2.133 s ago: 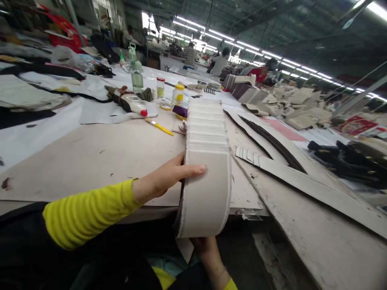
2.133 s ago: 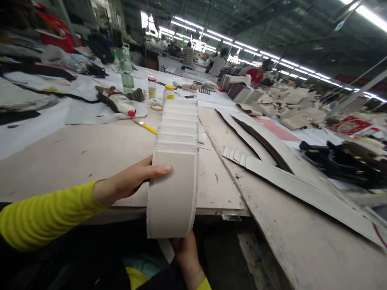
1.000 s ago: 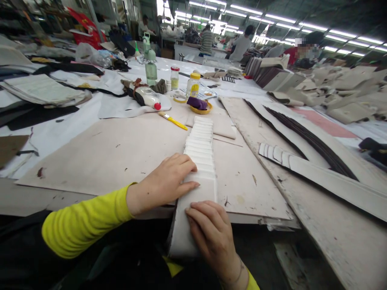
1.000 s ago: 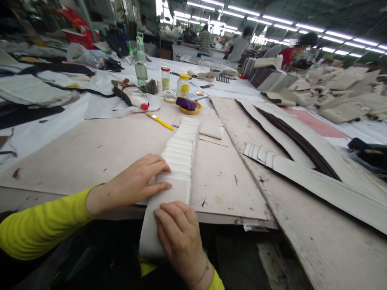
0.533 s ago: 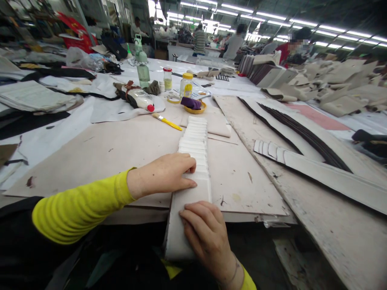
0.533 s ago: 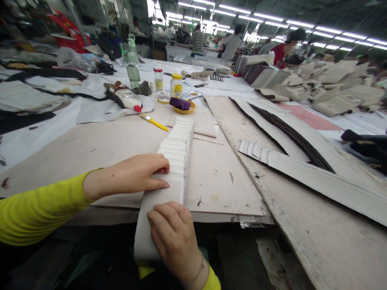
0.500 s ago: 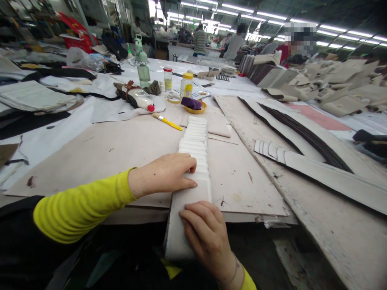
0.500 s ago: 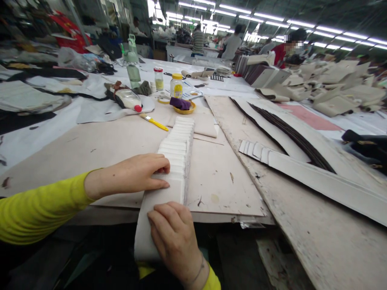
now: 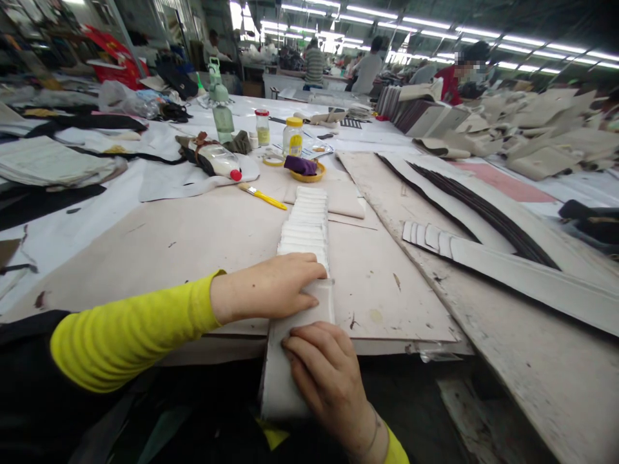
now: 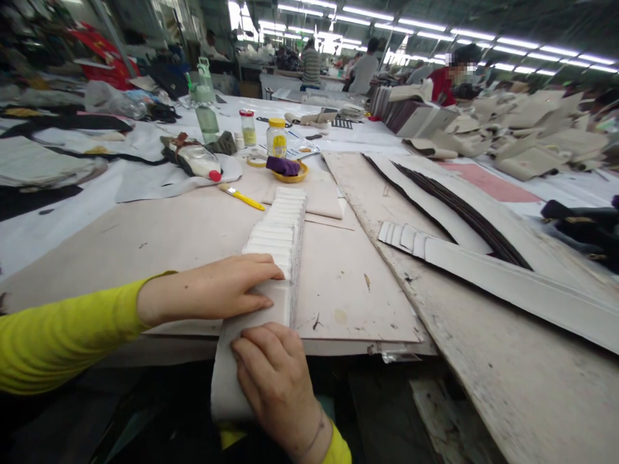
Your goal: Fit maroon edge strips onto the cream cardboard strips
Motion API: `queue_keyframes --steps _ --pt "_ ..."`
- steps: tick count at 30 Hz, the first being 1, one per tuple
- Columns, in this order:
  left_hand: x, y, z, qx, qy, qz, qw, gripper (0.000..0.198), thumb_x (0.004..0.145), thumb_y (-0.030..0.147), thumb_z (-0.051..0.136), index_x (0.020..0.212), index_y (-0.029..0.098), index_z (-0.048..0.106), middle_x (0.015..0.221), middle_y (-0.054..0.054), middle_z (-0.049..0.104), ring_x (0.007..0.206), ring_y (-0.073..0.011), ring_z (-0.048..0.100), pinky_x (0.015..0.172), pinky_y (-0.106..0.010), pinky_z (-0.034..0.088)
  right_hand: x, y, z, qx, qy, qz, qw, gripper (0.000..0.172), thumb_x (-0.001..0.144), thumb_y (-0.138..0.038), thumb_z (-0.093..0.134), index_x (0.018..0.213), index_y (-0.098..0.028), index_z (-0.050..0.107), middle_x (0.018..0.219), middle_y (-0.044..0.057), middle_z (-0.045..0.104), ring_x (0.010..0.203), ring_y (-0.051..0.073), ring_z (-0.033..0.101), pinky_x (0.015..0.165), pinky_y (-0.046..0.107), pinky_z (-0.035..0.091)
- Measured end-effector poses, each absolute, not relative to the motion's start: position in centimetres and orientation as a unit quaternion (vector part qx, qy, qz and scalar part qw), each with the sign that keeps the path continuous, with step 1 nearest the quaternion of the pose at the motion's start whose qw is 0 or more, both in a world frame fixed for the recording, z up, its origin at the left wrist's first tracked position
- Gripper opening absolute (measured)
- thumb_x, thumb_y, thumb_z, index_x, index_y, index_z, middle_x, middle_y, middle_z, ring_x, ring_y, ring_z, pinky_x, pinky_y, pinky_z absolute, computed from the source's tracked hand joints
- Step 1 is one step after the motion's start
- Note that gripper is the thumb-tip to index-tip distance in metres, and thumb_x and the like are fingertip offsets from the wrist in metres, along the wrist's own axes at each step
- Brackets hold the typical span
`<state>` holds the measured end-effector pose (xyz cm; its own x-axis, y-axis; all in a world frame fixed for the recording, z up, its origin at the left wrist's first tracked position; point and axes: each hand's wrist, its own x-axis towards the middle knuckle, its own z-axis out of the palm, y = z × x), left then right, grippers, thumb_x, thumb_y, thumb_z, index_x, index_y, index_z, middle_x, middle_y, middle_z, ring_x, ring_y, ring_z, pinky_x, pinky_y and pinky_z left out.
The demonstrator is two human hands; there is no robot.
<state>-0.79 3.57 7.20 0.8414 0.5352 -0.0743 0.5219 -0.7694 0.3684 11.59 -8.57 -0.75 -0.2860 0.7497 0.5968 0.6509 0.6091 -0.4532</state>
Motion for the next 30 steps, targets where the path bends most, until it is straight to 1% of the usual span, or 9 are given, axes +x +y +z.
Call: queue_keyframes --steps 3,6,12,15,18,24,30 --pt "-0.8 3.2 6.5 0.94 0.272 0.049 0.199 0.035 0.077 0.019 0.053 0.112 0.016 0.051 0.106 -0.006 0.052 0.1 -0.0175 0.049 0.089 -0.028 0.038 11.6 -8.6 -0.8 -0.438 -0.798 0.066 0.409 0.024 0.079 -0.009 0.05 0.1 -0.017 0.056 0.095 0.004 0.061 0.092 0.017 0.05 0.082 0.034 0.043" --pt "-1.0 2.9 6.0 0.942 0.265 0.069 0.192 0.037 0.078 0.016 0.052 0.115 0.016 0.049 0.107 -0.006 0.05 0.102 -0.0175 0.047 0.09 -0.028 0.037 11.5 -8.6 -0.9 -0.441 -0.797 0.072 0.407 0.024 0.079 -0.009 0.05 0.1 -0.017 0.056 0.095 0.004 0.061 0.092 0.017 0.05 0.082 0.034 0.043" --pt "-1.2 2.0 4.8 0.959 0.244 0.085 0.113 0.032 0.085 0.017 0.041 0.118 0.016 0.044 0.106 -0.008 0.049 0.098 -0.0182 0.045 0.088 -0.031 0.038 11.5 -8.4 -0.8 -0.44 -0.796 0.071 0.409 0.025 0.081 -0.011 0.048 0.104 -0.018 0.056 0.096 0.003 0.062 0.092 0.016 0.051 0.082 0.033 0.044" --pt "-1.3 1.7 4.5 0.967 0.236 0.067 0.075 0.036 0.086 0.015 0.039 0.122 0.015 0.04 0.111 -0.009 0.048 0.101 -0.0191 0.044 0.089 -0.031 0.036 11.5 -8.4 -0.8 -0.441 -0.796 0.069 0.41 0.025 0.081 -0.011 0.048 0.103 -0.018 0.057 0.096 0.003 0.062 0.091 0.016 0.051 0.082 0.033 0.045" --pt "-1.4 1.3 4.6 0.97 0.234 0.043 0.058 0.038 0.086 0.015 0.036 0.125 0.014 0.037 0.114 -0.009 0.047 0.104 -0.0201 0.042 0.09 -0.032 0.035 11.5 -8.4 -0.7 -0.441 -0.795 0.064 0.412 0.025 0.081 -0.011 0.048 0.103 -0.017 0.057 0.095 0.004 0.062 0.09 0.016 0.052 0.08 0.033 0.045" --pt "-1.5 0.8 4.4 0.974 0.218 0.032 0.051 0.034 0.089 0.017 0.031 0.123 0.014 0.037 0.112 -0.009 0.05 0.103 -0.0205 0.042 0.089 -0.035 0.034 11.3 -8.2 -0.6 -0.447 -0.787 0.06 0.421 0.022 0.08 -0.011 0.048 0.098 -0.017 0.058 0.09 0.004 0.062 0.086 0.016 0.052 0.076 0.032 0.047" --pt "-1.7 0.9 3.9 0.974 0.215 0.053 0.051 0.033 0.088 0.018 0.036 0.121 0.015 0.039 0.109 -0.007 0.049 0.1 -0.0193 0.042 0.089 -0.033 0.034 11.4 -8.2 -1.0 -0.463 -0.773 0.05 0.43 0.023 0.078 -0.008 0.05 0.099 -0.017 0.055 0.091 0.005 0.059 0.089 0.016 0.052 0.079 0.033 0.047"
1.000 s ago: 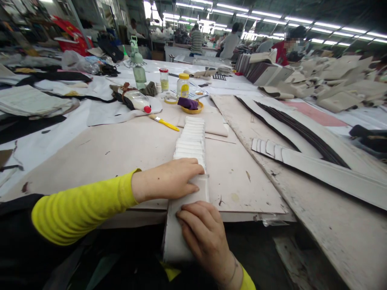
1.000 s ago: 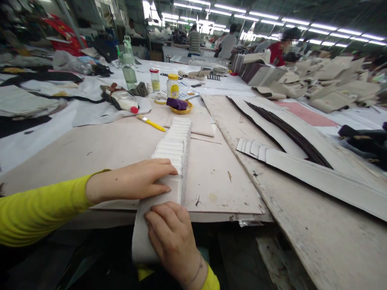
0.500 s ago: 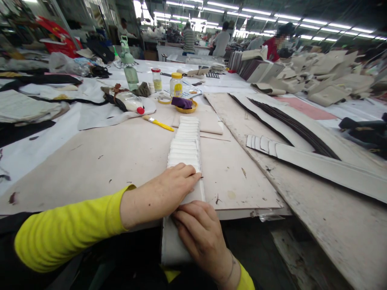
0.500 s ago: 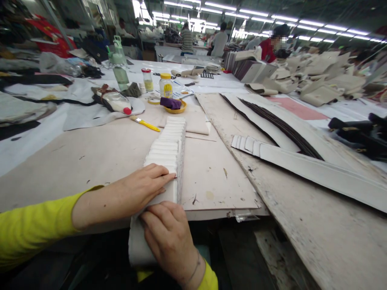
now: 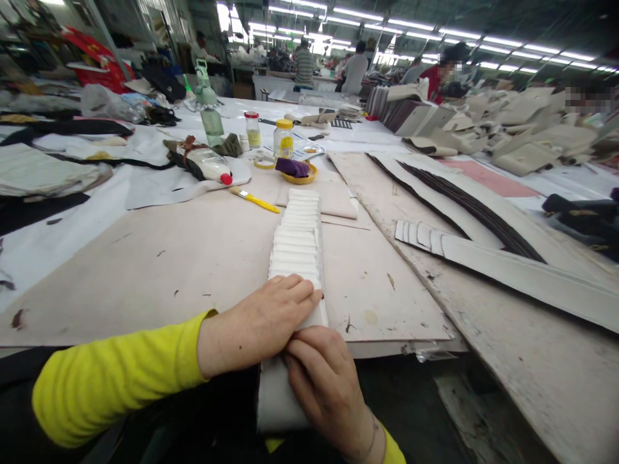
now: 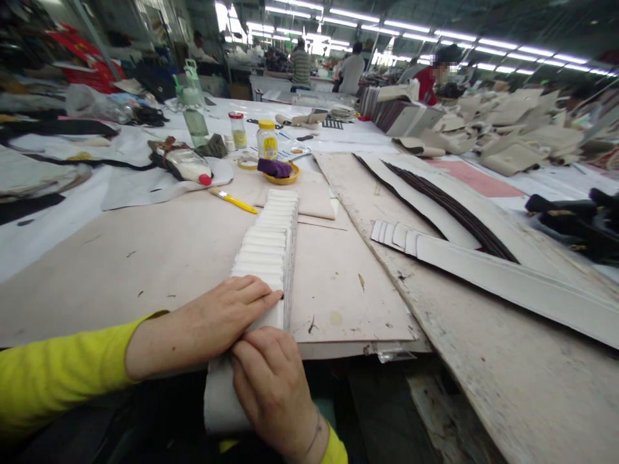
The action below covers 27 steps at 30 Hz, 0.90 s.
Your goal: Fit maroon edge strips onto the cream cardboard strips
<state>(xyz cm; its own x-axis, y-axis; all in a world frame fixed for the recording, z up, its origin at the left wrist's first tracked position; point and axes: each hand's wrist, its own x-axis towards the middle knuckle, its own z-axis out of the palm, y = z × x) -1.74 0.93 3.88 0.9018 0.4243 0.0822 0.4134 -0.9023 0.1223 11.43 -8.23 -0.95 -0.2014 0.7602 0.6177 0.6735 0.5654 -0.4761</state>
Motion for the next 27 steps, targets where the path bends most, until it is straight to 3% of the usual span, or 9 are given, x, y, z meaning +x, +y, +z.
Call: queue_keyframes --steps 4,8,15,23,27 --pt "-1.9 1.1 3.7 0.967 0.236 0.071 0.069 0.028 0.088 0.02 0.039 0.115 0.018 0.045 0.102 -0.005 0.051 0.094 -0.0188 0.045 0.084 -0.033 0.036 12.6 -7.3 -0.9 -0.553 -0.706 -0.015 0.441 0.042 0.079 -0.014 0.05 0.119 -0.014 0.04 0.109 0.012 0.053 0.106 0.022 0.047 0.088 0.042 0.043" --pt "-1.9 1.2 3.6 0.954 0.27 0.095 0.092 0.026 0.089 0.028 0.037 0.111 0.019 0.048 0.099 -0.005 0.051 0.093 -0.0188 0.045 0.082 -0.033 0.036 13.3 -6.0 -0.5 -0.57 -0.725 0.028 0.386 0.053 0.083 -0.016 0.042 0.132 -0.016 0.023 0.123 0.014 0.046 0.115 0.023 0.042 0.092 0.047 0.041" --pt "-4.0 1.9 3.7 0.922 0.318 0.14 0.17 0.028 0.081 0.042 0.051 0.098 0.02 0.055 0.098 -0.004 0.052 0.096 -0.0193 0.046 0.082 -0.033 0.035 13.8 -5.3 0.1 -0.551 -0.768 0.057 0.322 0.043 0.084 -0.015 0.04 0.126 -0.017 0.036 0.112 0.011 0.053 0.106 0.022 0.047 0.089 0.044 0.043" --pt "-6.0 2.2 3.2 0.891 0.304 0.2 0.271 0.024 0.08 0.031 0.056 0.101 0.018 0.055 0.098 -0.004 0.051 0.096 -0.0176 0.046 0.086 -0.031 0.038 13.5 -4.3 1.5 -0.559 -0.794 0.047 0.236 0.035 0.086 -0.028 0.044 0.118 -0.017 0.047 0.104 0.01 0.055 0.098 0.023 0.047 0.087 0.043 0.04" --pt "-5.8 2.2 2.8 0.885 0.294 0.218 0.286 0.022 0.08 0.028 0.056 0.1 0.017 0.054 0.098 -0.005 0.052 0.096 -0.017 0.046 0.086 -0.03 0.038 12.8 -3.5 2.0 -0.538 -0.809 0.073 0.227 0.03 0.085 -0.025 0.044 0.114 -0.018 0.05 0.101 0.008 0.056 0.096 0.021 0.048 0.084 0.04 0.041"
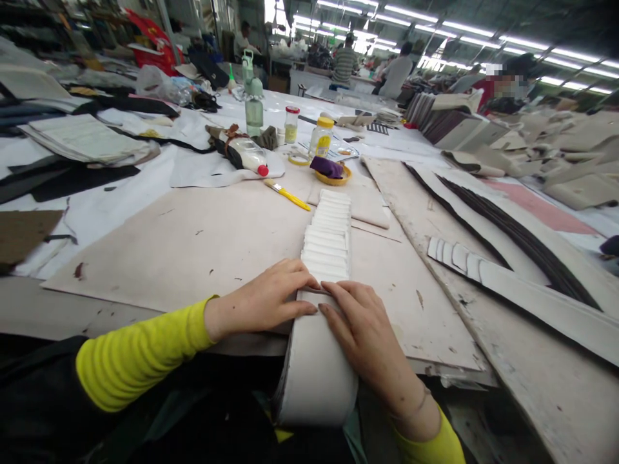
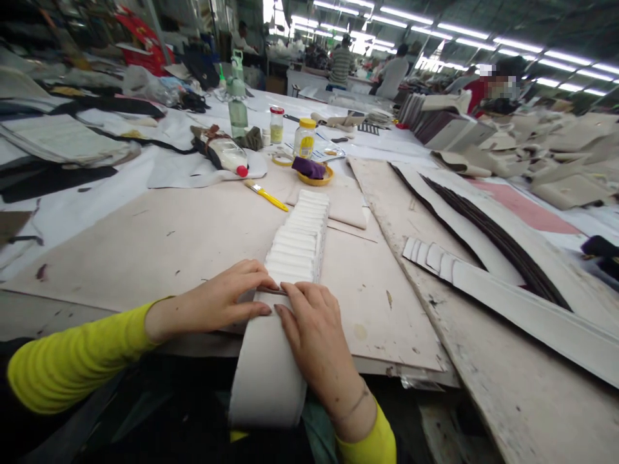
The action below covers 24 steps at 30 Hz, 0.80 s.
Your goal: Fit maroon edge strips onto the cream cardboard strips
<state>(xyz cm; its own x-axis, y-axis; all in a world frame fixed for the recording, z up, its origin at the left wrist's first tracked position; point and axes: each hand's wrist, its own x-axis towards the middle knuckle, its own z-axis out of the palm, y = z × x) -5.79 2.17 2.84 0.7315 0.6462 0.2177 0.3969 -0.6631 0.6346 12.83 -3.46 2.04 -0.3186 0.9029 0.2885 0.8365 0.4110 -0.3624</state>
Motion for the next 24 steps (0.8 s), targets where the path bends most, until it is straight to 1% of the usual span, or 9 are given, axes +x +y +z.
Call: queue_keyframes --steps 7,10,13,18,21,24 --pt "-6.1 2.2 2.5 0.891 0.288 0.213 0.28 0.021 0.082 0.029 0.053 0.097 0.015 0.055 0.096 -0.006 0.051 0.095 -0.0167 0.045 0.085 -0.029 0.038 12.7 -3.2 2.0 -0.52 -0.815 0.098 0.236 0.025 0.085 -0.021 0.044 0.109 -0.02 0.052 0.097 0.007 0.056 0.093 0.02 0.049 0.079 0.037 0.042" --pt "-6.3 2.1 2.2 0.899 0.281 0.207 0.266 0.021 0.084 0.031 0.05 0.096 0.014 0.055 0.095 -0.006 0.051 0.093 -0.0161 0.046 0.084 -0.028 0.038 12.6 -3.3 2.0 -0.513 -0.821 0.086 0.234 0.024 0.085 -0.021 0.044 0.106 -0.019 0.054 0.094 0.007 0.056 0.09 0.019 0.049 0.077 0.036 0.044" --pt "-6.4 1.9 1.6 0.914 0.271 0.204 0.223 0.025 0.087 0.035 0.044 0.097 0.015 0.055 0.094 -0.006 0.052 0.091 -0.0162 0.046 0.083 -0.029 0.039 12.3 -3.5 2.2 -0.504 -0.83 0.052 0.234 0.022 0.086 -0.021 0.043 0.102 -0.017 0.057 0.088 0.007 0.057 0.085 0.019 0.051 0.075 0.034 0.045" --pt "-6.6 1.6 0.8 0.937 0.256 0.21 0.11 0.028 0.089 0.032 0.039 0.104 0.014 0.054 0.093 -0.007 0.055 0.087 -0.0169 0.046 0.08 -0.031 0.04 12.1 -3.7 2.3 -0.483 -0.852 -0.027 0.202 0.02 0.086 -0.017 0.044 0.098 -0.016 0.059 0.084 0.006 0.059 0.08 0.017 0.052 0.074 0.032 0.045" --pt "-7.2 1.5 0.6 0.946 0.24 0.203 0.082 0.029 0.09 0.028 0.038 0.112 0.015 0.05 0.098 -0.007 0.056 0.09 -0.0174 0.047 0.082 -0.032 0.04 12.1 -4.0 2.3 -0.479 -0.854 -0.059 0.194 0.022 0.086 -0.021 0.044 0.101 -0.015 0.059 0.085 0.006 0.061 0.08 0.018 0.053 0.072 0.031 0.046" --pt "-8.1 1.0 0.2 0.949 0.231 0.199 0.076 0.032 0.09 0.024 0.037 0.121 0.015 0.043 0.109 -0.009 0.055 0.099 -0.0184 0.046 0.087 -0.034 0.039 12.0 -4.6 2.2 -0.481 -0.852 -0.069 0.197 0.03 0.087 -0.028 0.043 0.108 -0.012 0.057 0.095 0.009 0.062 0.089 0.02 0.053 0.077 0.033 0.048"
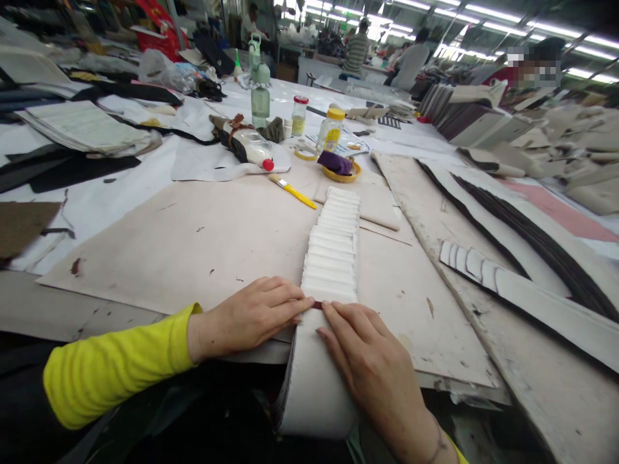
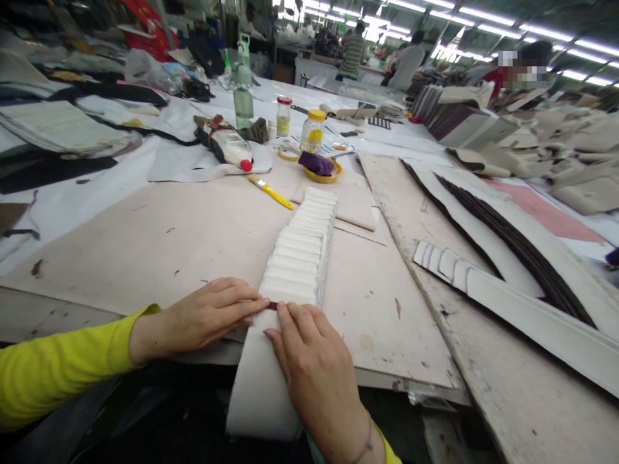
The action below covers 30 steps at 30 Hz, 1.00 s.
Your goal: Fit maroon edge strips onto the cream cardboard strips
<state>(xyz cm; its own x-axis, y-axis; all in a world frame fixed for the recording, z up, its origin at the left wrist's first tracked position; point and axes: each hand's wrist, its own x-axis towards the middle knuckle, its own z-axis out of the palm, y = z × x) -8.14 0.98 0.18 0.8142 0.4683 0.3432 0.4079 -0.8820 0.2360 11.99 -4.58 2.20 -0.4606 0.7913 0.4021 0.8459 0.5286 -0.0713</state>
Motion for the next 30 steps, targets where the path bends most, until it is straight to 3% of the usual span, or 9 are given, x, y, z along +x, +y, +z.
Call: queue_keyframes --steps 6,11,19,26,30 --pt "-9.4 0.1 0.2 0.929 0.262 0.208 0.16 0.033 0.09 0.016 0.034 0.122 0.014 0.042 0.113 -0.01 0.052 0.103 -0.0169 0.045 0.09 -0.031 0.038 11.7 -5.4 1.5 -0.499 -0.835 -0.058 0.226 0.033 0.085 -0.026 0.045 0.111 -0.008 0.055 0.102 0.013 0.06 0.097 0.022 0.052 0.083 0.037 0.048" --pt "-9.0 1.9 2.9 0.9 0.326 0.176 0.23 0.023 0.09 0.023 0.036 0.099 0.016 0.057 0.095 -0.005 0.057 0.09 -0.013 0.051 0.082 -0.024 0.041 11.7 -5.3 1.3 -0.501 -0.829 -0.055 0.243 0.032 0.083 -0.023 0.047 0.11 -0.009 0.056 0.1 0.012 0.061 0.095 0.022 0.052 0.081 0.037 0.048" --pt "-6.5 5.2 3.7 0.858 0.443 0.112 0.234 0.03 0.084 0.04 0.041 0.074 0.016 0.055 0.069 0.001 0.056 0.062 -0.0116 0.049 0.057 -0.023 0.035 11.8 -5.3 1.1 -0.514 -0.819 -0.049 0.25 0.031 0.084 -0.024 0.047 0.111 -0.013 0.056 0.101 0.011 0.062 0.095 0.023 0.053 0.08 0.04 0.047" --pt "-5.4 5.1 4.4 0.856 0.413 0.126 0.285 0.022 0.079 0.034 0.048 0.069 0.015 0.052 0.064 0.003 0.053 0.057 -0.0092 0.046 0.054 -0.021 0.032 11.7 -5.4 1.2 -0.519 -0.811 -0.042 0.267 0.03 0.084 -0.024 0.046 0.11 -0.014 0.057 0.1 0.011 0.062 0.095 0.023 0.054 0.08 0.041 0.047" --pt "-4.9 4.8 5.4 0.815 0.387 0.142 0.408 0.023 0.081 0.036 0.046 0.075 0.014 0.05 0.068 0.002 0.054 0.062 -0.0092 0.048 0.057 -0.02 0.038 11.7 -5.5 1.1 -0.516 -0.806 -0.038 0.285 0.03 0.083 -0.022 0.048 0.109 -0.012 0.057 0.1 0.011 0.062 0.095 0.022 0.054 0.082 0.039 0.048"
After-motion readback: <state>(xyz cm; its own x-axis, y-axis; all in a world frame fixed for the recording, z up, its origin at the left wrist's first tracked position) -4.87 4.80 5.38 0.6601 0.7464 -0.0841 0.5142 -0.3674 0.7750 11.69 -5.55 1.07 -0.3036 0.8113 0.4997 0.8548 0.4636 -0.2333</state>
